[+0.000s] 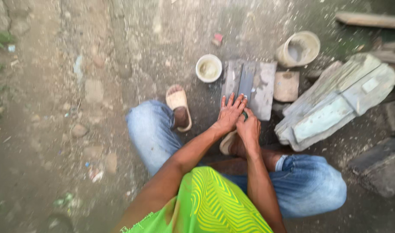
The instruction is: The person sits on the ground and sharpens a small metal tool on a rectangular sharpening stone. They repeatedly rub the tool against the stone, occasionally dipping it into a small container of liquid to wet the surface.
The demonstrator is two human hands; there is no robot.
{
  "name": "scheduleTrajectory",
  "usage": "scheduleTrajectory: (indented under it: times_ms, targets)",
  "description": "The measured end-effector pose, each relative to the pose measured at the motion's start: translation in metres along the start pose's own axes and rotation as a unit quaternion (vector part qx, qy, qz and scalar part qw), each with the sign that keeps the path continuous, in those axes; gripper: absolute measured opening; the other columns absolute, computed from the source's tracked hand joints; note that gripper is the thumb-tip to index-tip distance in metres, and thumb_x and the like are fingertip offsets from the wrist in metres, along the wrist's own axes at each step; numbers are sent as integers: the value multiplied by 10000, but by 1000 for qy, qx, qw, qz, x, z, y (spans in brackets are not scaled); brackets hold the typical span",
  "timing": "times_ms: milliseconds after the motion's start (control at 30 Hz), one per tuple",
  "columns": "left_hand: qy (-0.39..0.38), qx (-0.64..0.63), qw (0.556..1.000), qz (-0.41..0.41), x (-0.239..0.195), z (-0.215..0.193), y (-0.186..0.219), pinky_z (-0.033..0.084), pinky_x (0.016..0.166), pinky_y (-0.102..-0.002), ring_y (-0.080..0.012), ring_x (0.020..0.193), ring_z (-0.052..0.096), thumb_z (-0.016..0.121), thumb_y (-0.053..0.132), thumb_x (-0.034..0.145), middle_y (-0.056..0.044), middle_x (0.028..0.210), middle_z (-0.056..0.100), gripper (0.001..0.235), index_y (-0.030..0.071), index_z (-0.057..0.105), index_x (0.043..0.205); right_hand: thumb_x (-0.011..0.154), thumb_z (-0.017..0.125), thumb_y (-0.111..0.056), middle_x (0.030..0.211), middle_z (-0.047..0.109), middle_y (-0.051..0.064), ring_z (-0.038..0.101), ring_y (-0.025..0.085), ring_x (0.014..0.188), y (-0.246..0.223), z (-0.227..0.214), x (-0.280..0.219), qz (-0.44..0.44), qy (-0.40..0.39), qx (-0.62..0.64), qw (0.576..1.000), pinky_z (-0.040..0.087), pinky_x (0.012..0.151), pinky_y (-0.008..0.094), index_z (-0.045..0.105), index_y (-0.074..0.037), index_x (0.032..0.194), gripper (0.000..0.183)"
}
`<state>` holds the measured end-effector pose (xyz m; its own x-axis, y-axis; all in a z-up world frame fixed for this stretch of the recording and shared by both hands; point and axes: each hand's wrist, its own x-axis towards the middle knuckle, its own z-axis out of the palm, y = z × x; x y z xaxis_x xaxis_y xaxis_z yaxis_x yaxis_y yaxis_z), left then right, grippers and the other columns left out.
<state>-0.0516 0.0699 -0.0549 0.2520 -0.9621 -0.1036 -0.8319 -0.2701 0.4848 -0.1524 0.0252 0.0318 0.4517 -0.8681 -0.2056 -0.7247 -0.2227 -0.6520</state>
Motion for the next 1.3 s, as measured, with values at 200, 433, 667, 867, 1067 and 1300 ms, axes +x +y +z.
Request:
scheduleTrajectory:
  times_ms: [200,433,667,867,1067,1300]
  targets:
    - [62,8,998,6,105,-5,-42,240,1157,-689,-468,1487,305,635,285,915,-139,1642,317,692,117,379,1536,879,558,-211,1062,694,318,667,508,1005,-25,5,104,8,18,-11,1000,528,898,550,717,-65,1206,391]
    - [8,-16,1000,12,3,4,-9,284,1144,-681,-473,1457,351,639,257,882,-167,1638,312,747,80,359,1552,911,552,-237,1082,693,302,667,501,1023,-5,-4,-1,47,-40,-16,998,519,905,556,702,-96,1262,407]
    - [17,11,1000,15,14,5,-10,286,1119,-701,-477,1448,348,632,279,897,-169,1631,308,708,93,376,1531,903,553,-219,1116,703,293,672,490,1045,9,8,14,4,-1,-5,1000,530,927,540,704,-93,1264,411]
    - [22,26,999,-5,116,-6,-44,317,1099,-676,-465,1451,355,608,315,926,-128,1632,306,677,133,379,1536,877,562,-221,1095,696,312,671,492,1044,-11,10,113,0,7,-22,1000,526,934,528,705,-86,1241,413]
    - [8,13,1000,22,21,12,-13,412,1032,-624,-454,1373,461,630,262,890,-168,1631,336,721,75,379,1539,932,558,-240,1104,690,320,667,498,1065,7,0,17,22,-36,-31,999,528,937,540,700,-70,1271,405]
    - [-20,25,999,27,-10,8,-3,392,1058,-654,-465,1369,452,656,228,872,-180,1640,335,757,77,370,1557,898,557,-220,1152,693,284,662,496,1055,11,3,-12,10,-9,-18,1000,518,927,545,709,-59,1235,404]
